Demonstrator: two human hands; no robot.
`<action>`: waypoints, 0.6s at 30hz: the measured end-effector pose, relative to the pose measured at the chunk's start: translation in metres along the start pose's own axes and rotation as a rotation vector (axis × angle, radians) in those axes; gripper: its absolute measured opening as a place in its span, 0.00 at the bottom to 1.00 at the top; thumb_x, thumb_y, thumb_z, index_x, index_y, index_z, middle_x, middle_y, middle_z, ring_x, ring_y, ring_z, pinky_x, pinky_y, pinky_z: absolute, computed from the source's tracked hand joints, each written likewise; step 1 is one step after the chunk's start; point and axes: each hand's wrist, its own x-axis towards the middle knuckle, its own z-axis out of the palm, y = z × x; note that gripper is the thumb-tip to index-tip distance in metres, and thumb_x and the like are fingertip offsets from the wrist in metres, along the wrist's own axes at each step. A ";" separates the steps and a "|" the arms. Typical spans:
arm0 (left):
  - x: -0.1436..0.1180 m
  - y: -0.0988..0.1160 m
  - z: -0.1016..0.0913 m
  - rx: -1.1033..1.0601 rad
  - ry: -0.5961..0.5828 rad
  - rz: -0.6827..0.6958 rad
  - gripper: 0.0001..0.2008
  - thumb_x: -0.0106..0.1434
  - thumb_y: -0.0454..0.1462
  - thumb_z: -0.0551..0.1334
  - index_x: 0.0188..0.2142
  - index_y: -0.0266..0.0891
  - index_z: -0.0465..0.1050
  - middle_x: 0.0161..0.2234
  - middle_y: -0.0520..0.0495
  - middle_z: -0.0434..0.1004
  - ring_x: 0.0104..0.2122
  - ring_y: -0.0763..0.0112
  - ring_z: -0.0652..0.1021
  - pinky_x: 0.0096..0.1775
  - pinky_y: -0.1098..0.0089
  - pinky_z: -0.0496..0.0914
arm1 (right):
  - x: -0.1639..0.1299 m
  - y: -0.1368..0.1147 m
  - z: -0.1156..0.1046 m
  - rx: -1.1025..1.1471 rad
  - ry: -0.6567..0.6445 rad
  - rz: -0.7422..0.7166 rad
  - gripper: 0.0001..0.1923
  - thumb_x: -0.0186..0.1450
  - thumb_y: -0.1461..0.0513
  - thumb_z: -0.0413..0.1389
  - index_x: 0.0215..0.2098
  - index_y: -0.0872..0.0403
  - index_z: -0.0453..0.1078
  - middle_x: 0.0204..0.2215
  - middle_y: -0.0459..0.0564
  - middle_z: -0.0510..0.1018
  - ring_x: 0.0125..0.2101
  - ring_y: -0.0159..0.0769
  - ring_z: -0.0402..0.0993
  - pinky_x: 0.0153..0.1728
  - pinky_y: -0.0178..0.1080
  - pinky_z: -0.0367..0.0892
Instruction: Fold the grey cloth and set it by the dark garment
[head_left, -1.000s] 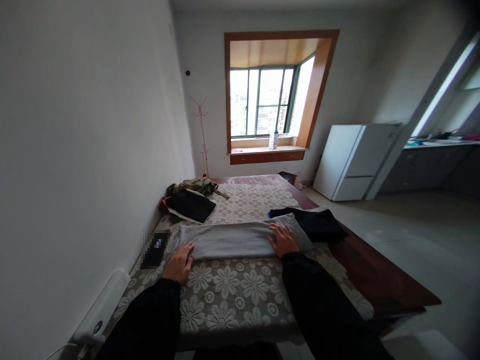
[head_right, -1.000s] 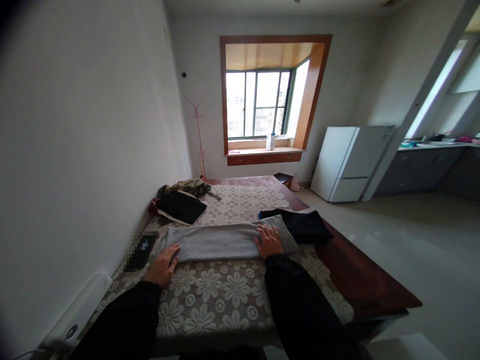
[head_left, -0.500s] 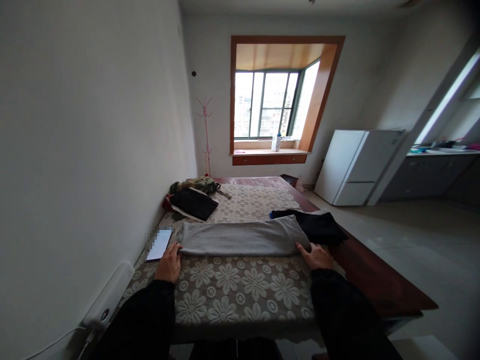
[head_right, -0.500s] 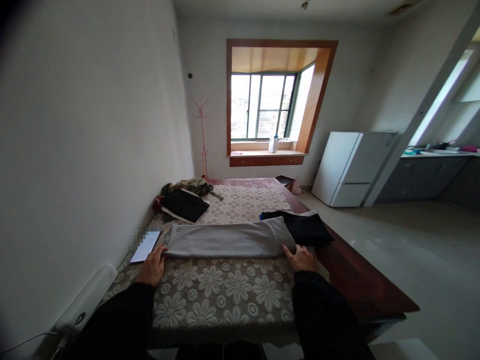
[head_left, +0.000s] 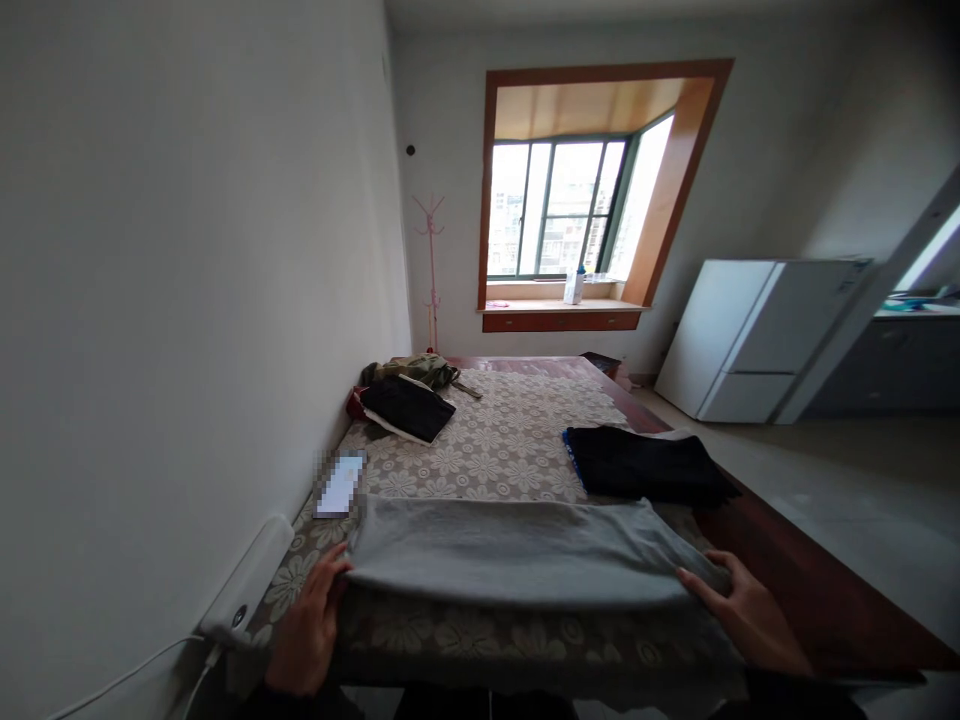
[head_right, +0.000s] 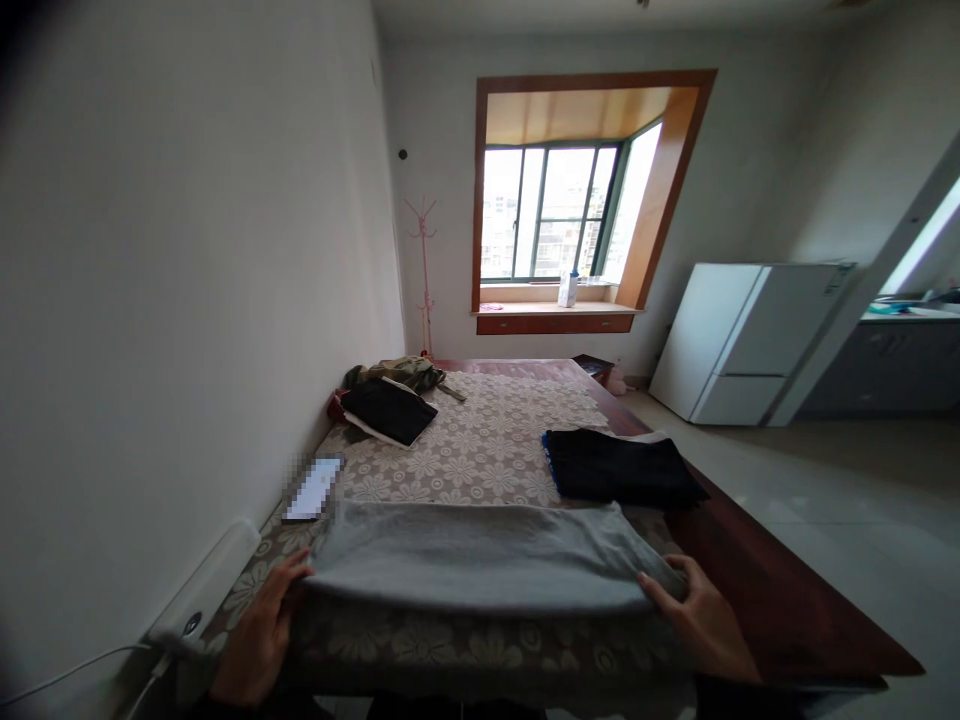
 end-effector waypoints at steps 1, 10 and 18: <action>-0.008 0.001 -0.002 -0.031 0.000 -0.015 0.11 0.64 0.42 0.55 0.43 0.53 0.74 0.59 0.48 0.75 0.58 0.55 0.75 0.61 0.52 0.68 | -0.007 0.003 0.000 -0.061 0.040 -0.031 0.32 0.53 0.41 0.56 0.49 0.50 0.71 0.42 0.58 0.81 0.42 0.58 0.78 0.39 0.52 0.72; 0.009 0.019 -0.018 -0.246 -0.092 -0.288 0.16 0.56 0.51 0.63 0.40 0.47 0.78 0.58 0.44 0.76 0.57 0.50 0.76 0.59 0.51 0.69 | -0.028 -0.066 0.065 -0.395 0.031 -0.614 0.31 0.70 0.48 0.42 0.68 0.45 0.60 0.67 0.48 0.63 0.66 0.50 0.58 0.64 0.56 0.57; 0.026 0.001 -0.016 -0.616 -0.092 -0.489 0.29 0.47 0.52 0.70 0.48 0.45 0.72 0.51 0.41 0.81 0.53 0.50 0.79 0.48 0.55 0.77 | -0.023 -0.036 0.108 -0.631 0.079 -0.634 0.32 0.69 0.50 0.40 0.68 0.48 0.62 0.69 0.49 0.60 0.68 0.56 0.53 0.66 0.64 0.47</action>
